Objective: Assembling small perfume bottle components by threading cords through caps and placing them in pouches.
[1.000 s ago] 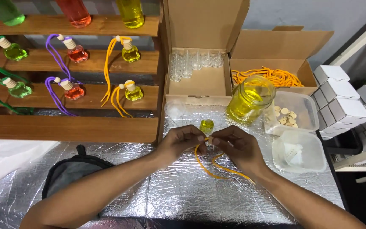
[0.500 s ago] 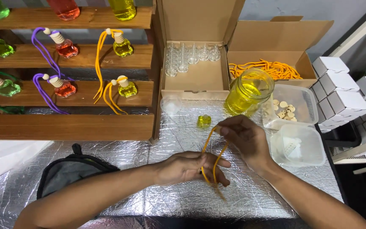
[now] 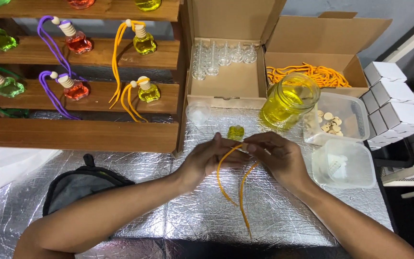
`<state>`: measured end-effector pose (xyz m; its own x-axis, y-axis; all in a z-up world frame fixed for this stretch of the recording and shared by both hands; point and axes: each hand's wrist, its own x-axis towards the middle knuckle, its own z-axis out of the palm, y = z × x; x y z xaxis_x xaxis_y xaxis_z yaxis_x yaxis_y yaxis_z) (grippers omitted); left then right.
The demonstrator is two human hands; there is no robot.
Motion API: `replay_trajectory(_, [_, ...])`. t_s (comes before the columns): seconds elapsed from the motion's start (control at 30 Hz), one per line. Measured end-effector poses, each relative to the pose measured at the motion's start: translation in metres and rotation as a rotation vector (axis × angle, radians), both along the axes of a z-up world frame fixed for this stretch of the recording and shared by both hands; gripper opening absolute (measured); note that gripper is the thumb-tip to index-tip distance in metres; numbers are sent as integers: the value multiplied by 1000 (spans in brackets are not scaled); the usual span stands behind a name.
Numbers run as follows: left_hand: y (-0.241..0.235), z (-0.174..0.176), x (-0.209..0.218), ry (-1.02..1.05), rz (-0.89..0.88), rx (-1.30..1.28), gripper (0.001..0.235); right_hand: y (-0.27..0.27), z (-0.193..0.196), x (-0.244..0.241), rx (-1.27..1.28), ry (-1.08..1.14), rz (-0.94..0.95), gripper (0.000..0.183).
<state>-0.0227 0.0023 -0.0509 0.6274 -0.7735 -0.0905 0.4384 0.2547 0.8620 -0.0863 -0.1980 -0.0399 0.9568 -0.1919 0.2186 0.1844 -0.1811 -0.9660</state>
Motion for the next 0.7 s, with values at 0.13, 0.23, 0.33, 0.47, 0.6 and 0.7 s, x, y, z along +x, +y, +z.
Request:
replay_trajectory(0.13, [-3, -15, 1, -113, 252, -27, 32, 2, -5, 3, 49, 89, 45, 23])
replay_trajectory(0.23, [-6, -19, 1, -186, 267, -31, 21, 1, -4, 2, 73, 149, 46, 27])
replay_trajectory(0.33, [-5, -18, -2, -229, 270, -21, 15, 3, -6, 2, 66, 139, 33, 20])
replay_trajectory(0.47, [-2, -11, -4, -246, 244, -2, 18, -2, -17, 0, 61, 101, 53, 18])
replay_trajectory(0.6, [-1, -4, -6, -209, 236, 17, 23, -1, -14, 0, 73, 87, 60, 19])
replay_trajectory(0.7, [1, -2, -4, -203, 228, 11, 25, -2, -14, 0, 76, 65, 62, 18])
